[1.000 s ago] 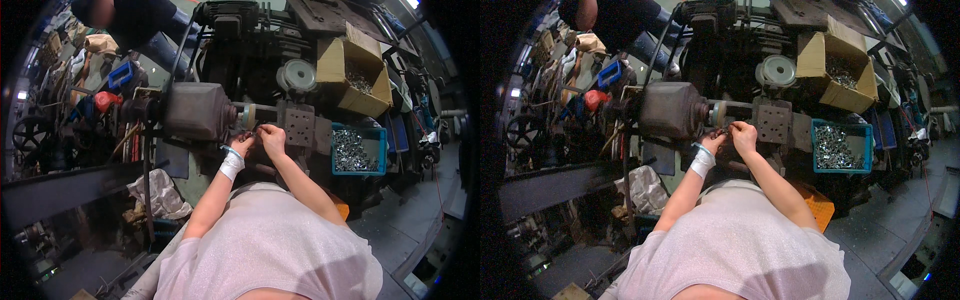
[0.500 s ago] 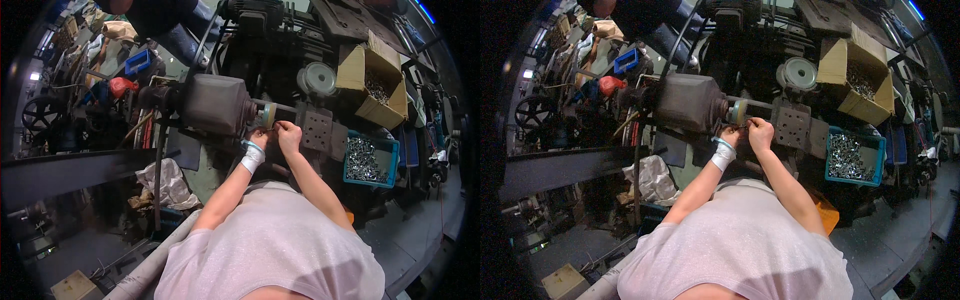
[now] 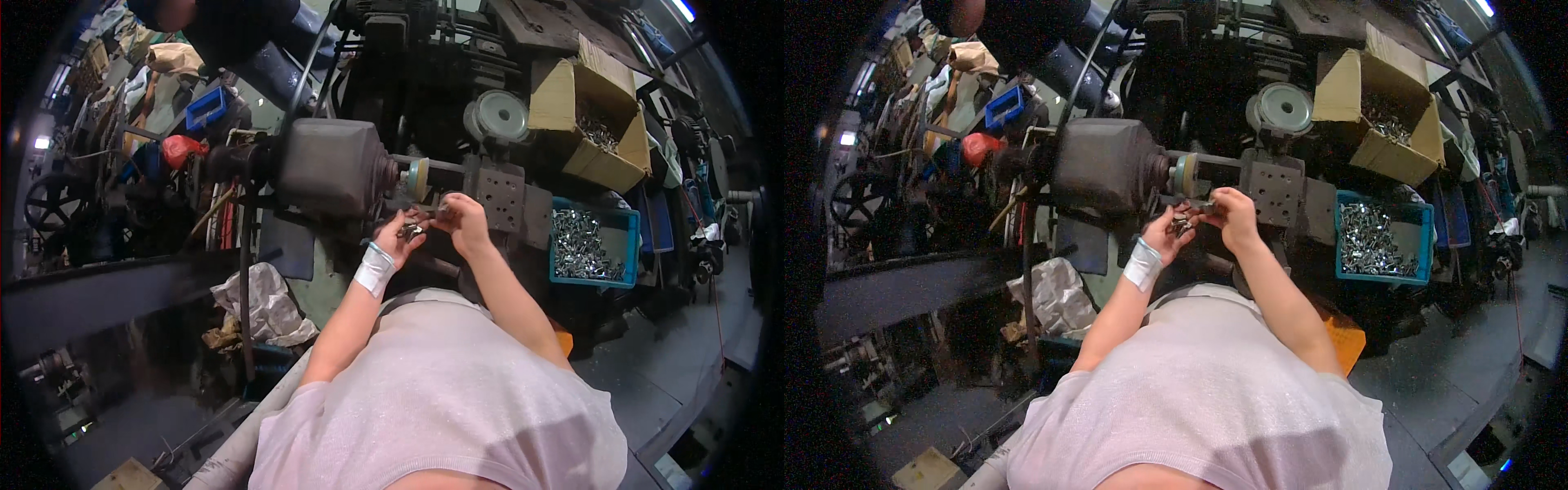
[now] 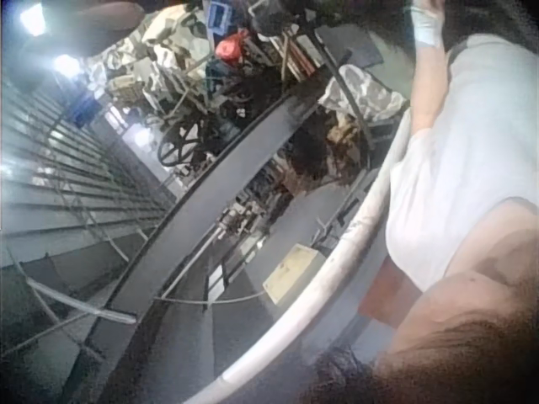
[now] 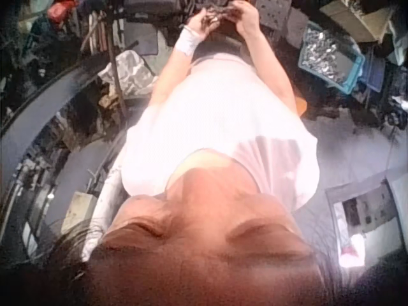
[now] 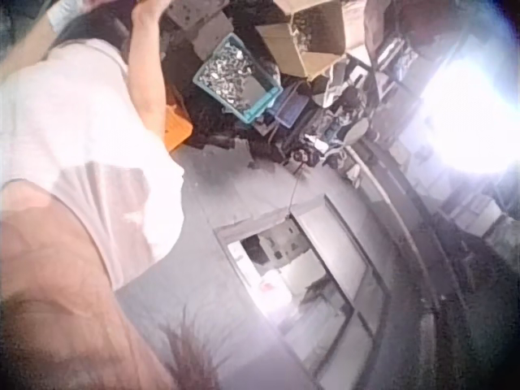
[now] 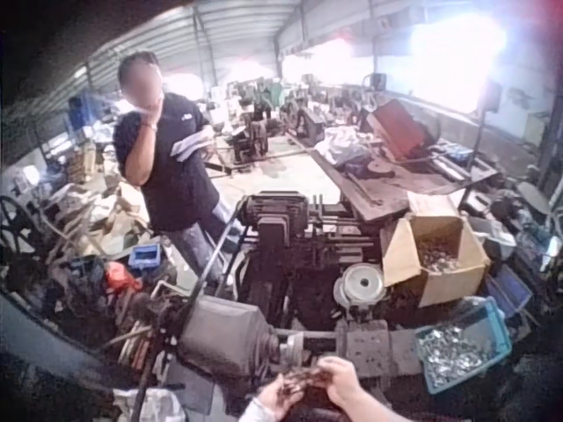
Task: The person repeatedly picks up small metal parts from a blue bin and presses them against a rotating grinding wheel. The person holds the parts with both hands, rotating them to grind different surfaces, and then places them back into the bin. A second person stands nearby observing the process.
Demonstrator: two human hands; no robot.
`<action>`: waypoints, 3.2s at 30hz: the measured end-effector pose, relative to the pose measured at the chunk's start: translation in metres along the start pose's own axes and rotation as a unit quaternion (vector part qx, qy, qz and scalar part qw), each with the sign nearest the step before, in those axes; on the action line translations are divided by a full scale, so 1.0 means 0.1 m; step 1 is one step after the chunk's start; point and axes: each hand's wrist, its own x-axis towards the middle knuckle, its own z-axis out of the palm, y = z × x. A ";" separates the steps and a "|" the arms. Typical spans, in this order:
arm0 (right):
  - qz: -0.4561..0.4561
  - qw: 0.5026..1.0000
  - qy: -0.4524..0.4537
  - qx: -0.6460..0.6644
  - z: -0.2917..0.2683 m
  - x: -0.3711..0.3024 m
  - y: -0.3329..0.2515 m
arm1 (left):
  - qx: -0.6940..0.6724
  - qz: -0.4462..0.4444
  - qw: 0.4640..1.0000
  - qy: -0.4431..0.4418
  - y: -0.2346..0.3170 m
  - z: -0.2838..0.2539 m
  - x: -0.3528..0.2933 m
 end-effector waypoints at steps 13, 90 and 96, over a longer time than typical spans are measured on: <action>-0.321 0.735 -0.084 -0.591 0.16 -0.35 0.12 | -0.190 -0.028 0.971 -0.139 -0.10 -0.08 -0.05; -0.141 0.933 0.102 -0.316 -0.05 0.28 0.34 | 0.342 0.098 0.931 0.079 -0.06 -0.02 0.43; -0.208 0.912 0.099 -0.340 -0.05 0.39 0.44 | 0.297 0.160 0.930 0.144 -0.16 0.05 0.47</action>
